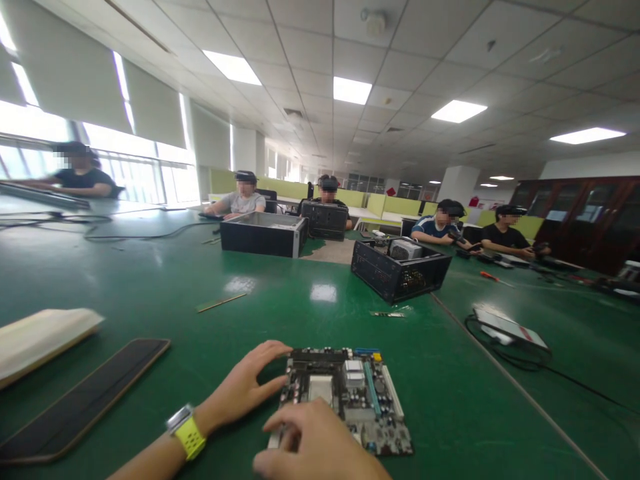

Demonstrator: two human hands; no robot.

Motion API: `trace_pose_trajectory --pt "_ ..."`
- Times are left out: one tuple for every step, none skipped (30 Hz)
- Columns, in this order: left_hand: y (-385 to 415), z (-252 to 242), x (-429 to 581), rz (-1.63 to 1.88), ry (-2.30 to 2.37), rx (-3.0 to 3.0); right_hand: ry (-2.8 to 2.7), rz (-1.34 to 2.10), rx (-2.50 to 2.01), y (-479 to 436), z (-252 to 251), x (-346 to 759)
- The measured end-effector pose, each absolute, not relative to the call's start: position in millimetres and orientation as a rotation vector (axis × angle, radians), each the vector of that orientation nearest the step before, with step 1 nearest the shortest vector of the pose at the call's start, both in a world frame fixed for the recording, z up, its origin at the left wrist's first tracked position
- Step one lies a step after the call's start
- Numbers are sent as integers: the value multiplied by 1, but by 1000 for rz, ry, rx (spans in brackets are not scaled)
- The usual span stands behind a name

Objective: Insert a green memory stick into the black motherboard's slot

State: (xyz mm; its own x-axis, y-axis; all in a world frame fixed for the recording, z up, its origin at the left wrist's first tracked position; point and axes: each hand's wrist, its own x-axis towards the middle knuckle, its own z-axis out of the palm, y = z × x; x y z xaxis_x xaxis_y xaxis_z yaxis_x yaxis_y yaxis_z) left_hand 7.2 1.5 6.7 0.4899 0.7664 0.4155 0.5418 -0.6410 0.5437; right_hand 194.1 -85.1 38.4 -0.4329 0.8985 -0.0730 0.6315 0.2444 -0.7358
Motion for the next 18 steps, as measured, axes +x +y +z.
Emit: trace_pose_trajectory --pt "0 8 8 893 1071 2432 -2113 1089 -1334 -82 40 196" --pt "-1 8 8 860 1054 2462 -2055 1061 -1314 -75 42 202" --pt "-2 9 8 825 1047 2487 -1998 940 -1341 -64 42 212" --pt "-2 9 8 788 1043 2506 -1946 727 -1399 -49 41 226" --pt "-2 9 8 755 1041 2520 -1917 541 -1480 -32 40 243" --pt "-2 9 7 728 1039 2529 -1932 379 -1599 -13 37 262" --pt "-2 8 7 710 1039 2532 -1957 209 -1766 6 33 282" --pt "-1 8 6 699 1042 2533 -1981 60 -1961 24 29 302" --pt "-1 7 6 691 1045 2532 -1962 24 -2058 40 24 321" --pt "-1 7 6 687 1048 2529 -1947 11 -2118 53 20 338" --pt "-1 7 5 684 1051 2525 -1936 2 -2172 65 15 352" --pt "-1 7 5 680 1053 2520 -1929 -5 -2221 74 11 364" --pt "-1 7 5 681 1056 2514 -1931 -5 -2256 81 8 373" --pt "-2 7 5 680 1058 2507 -1940 -3 -2283 87 6 380" --pt "-2 7 5 680 1063 2502 -1955 1 -2301 92 4 384" --pt "-3 7 4 677 1072 2497 -1974 6 -2313 97 3 388" --pt "-3 8 4 673 1078 2493 -1993 7 -2322 101 3 390" --pt "-3 8 4 674 1082 2490 -2010 4 -2328 104 3 392"
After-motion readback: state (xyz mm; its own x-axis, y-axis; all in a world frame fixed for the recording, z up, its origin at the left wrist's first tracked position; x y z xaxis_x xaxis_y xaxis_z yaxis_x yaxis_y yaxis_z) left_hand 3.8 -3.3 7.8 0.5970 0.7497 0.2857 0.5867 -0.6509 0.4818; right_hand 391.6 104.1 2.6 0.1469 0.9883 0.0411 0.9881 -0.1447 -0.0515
